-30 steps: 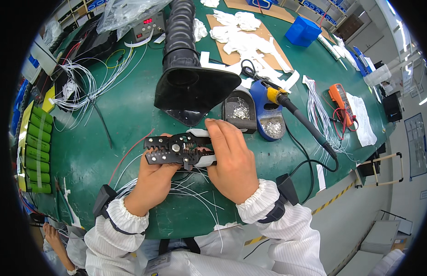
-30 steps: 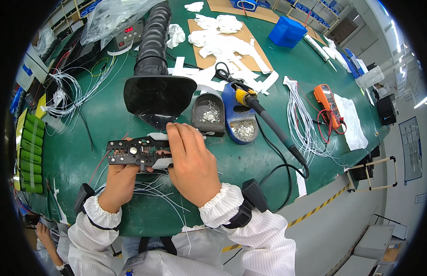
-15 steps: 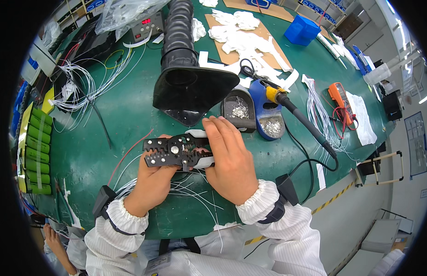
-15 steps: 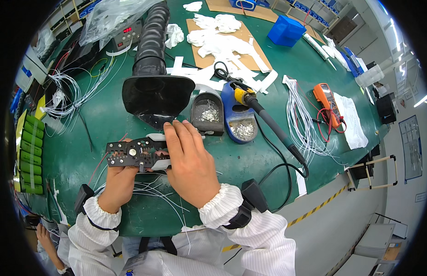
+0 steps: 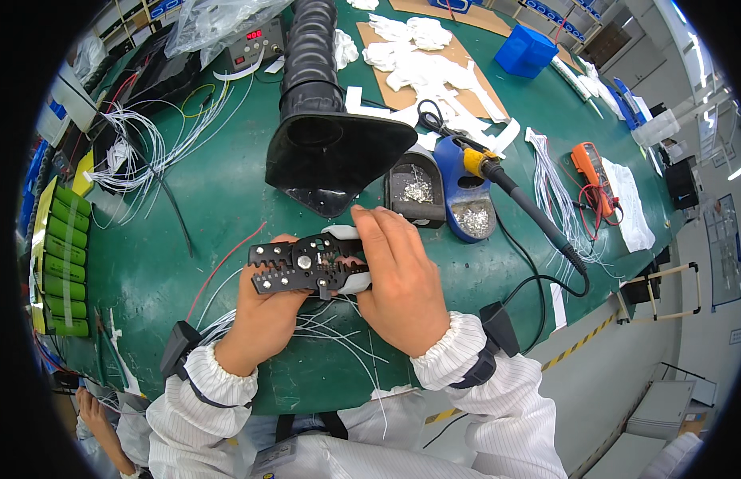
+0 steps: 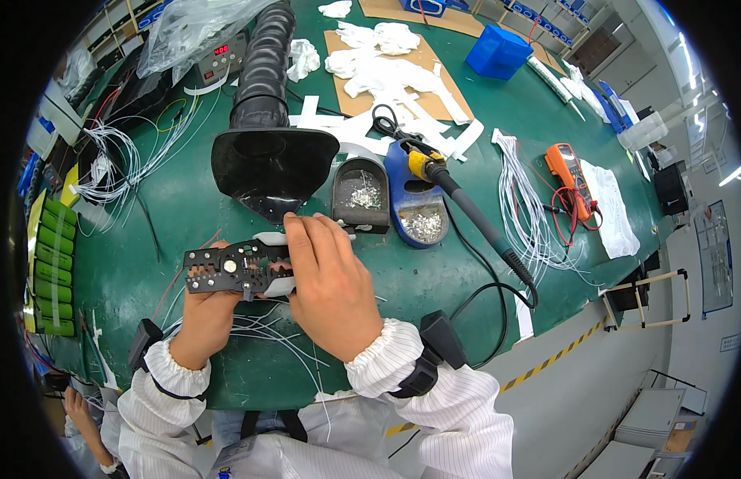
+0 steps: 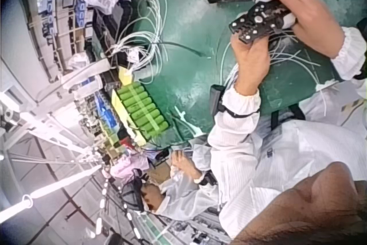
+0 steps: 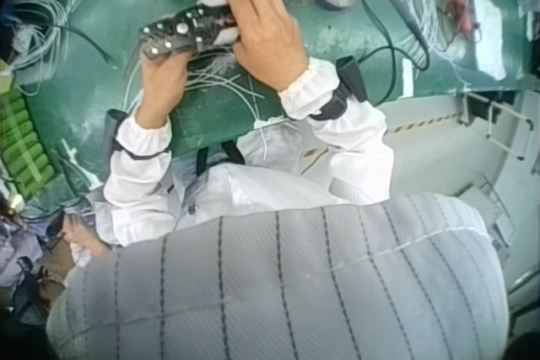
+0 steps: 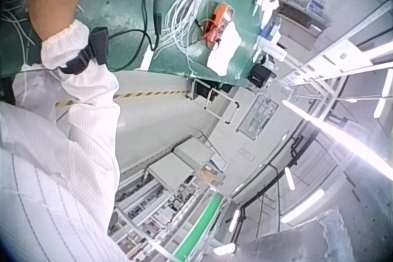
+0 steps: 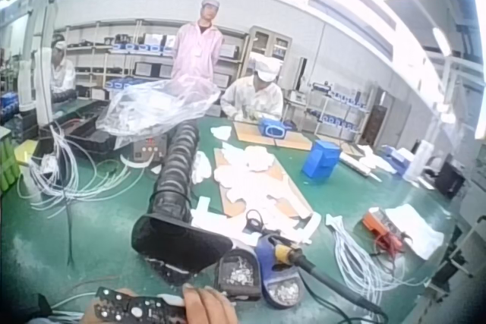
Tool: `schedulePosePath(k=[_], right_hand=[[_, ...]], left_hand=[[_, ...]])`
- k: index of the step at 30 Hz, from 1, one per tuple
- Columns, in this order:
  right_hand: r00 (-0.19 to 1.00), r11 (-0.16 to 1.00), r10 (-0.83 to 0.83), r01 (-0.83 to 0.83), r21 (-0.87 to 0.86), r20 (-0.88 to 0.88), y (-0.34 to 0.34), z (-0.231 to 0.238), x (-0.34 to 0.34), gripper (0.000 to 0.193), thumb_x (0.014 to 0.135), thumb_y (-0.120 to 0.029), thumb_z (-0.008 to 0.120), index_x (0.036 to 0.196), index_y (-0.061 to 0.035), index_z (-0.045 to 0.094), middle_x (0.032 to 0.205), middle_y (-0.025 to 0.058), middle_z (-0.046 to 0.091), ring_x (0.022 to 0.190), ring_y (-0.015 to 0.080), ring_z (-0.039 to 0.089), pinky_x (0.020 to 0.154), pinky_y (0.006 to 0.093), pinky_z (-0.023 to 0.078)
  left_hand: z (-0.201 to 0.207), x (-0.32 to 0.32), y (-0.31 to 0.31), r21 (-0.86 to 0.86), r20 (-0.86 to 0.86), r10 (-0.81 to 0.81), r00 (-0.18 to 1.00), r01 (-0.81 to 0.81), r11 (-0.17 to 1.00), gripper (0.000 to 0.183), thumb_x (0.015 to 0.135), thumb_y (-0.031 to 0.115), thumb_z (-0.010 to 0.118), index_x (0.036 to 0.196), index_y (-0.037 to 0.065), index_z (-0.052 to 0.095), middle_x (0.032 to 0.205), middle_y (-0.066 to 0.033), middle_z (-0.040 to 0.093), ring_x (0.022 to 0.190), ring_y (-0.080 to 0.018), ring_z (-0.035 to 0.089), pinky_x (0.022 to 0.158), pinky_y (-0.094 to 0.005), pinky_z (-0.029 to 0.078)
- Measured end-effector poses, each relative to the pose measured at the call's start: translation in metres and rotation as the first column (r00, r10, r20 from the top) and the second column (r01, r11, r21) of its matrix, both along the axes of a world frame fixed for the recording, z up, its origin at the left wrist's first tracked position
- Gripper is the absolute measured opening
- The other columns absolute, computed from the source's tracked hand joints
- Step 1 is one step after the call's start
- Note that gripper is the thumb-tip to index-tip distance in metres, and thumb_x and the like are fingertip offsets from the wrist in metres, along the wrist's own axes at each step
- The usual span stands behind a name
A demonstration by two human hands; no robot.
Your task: The recorder uses a hand crimping tool to attach connectors to the ends of multiple white wires at an industrial electronics assembly workbench.
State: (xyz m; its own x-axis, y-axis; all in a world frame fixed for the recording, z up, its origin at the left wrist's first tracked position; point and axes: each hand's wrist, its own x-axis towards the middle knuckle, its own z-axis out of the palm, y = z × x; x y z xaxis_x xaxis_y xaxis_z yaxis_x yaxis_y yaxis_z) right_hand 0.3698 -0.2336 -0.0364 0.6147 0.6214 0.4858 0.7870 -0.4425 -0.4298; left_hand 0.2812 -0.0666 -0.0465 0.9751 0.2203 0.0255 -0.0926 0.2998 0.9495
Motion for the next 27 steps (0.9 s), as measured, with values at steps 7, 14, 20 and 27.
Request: schedulePosePath(k=[7,14,20,27], right_hand=[[1.000,0.997,-0.010,0.009,0.079,0.012,0.001,0.000,0.001,0.069,0.062,0.013,0.066,0.130,0.0014,0.055,0.111,0.0172,0.058,0.100,0.0368,0.058,0.088,0.0459,0.048],[1.000,1.000,-0.018,0.018,0.006,0.024,-0.003,-0.005,0.005,0.053,0.064,0.002,0.071,0.115,-0.0018,0.059,0.100,0.0133,0.057,0.095,0.0342,0.057,0.085,0.0452,0.045],[0.986,1.000,0.030,-0.031,-0.004,-0.164,-0.002,-0.001,-0.005,0.048,0.063,-0.003,0.078,0.107,-0.0021,0.057,0.097,0.0145,0.056,0.092,0.0350,0.060,0.078,0.0437,0.051],[0.975,0.997,0.081,-0.074,0.038,-0.207,0.000,-0.006,-0.011,0.052,0.065,-0.001,0.078,0.110,0.0000,0.054,0.097,0.0159,0.055,0.092,0.0364,0.061,0.077,0.0442,0.051]], left_hand=[[0.002,0.000,-0.003,-0.061,-0.013,-0.002,1.000,0.002,0.998,0.019,0.092,-0.009,0.059,0.109,-0.003,0.059,0.104,-0.0086,0.069,0.094,-0.0150,0.067,0.085,-0.0289,0.054],[-0.001,-0.005,0.002,0.083,-0.032,-0.023,0.999,0.026,0.996,0.015,0.096,0.001,0.061,0.110,-0.004,0.064,0.103,-0.0073,0.069,0.088,-0.0137,0.065,0.079,-0.0265,0.052],[-0.014,-0.005,0.000,0.392,0.223,-0.032,0.974,-0.060,0.918,0.040,0.092,0.030,0.074,0.112,-0.004,0.066,0.091,-0.0039,0.066,0.073,-0.0099,0.054,0.066,-0.0241,0.043],[-0.008,-0.004,-0.015,0.495,0.340,0.103,0.935,-0.271,0.826,0.029,0.092,0.026,0.076,0.098,-0.002,0.071,0.071,-0.0021,0.061,0.058,-0.0114,0.047,0.056,-0.0260,0.038]])
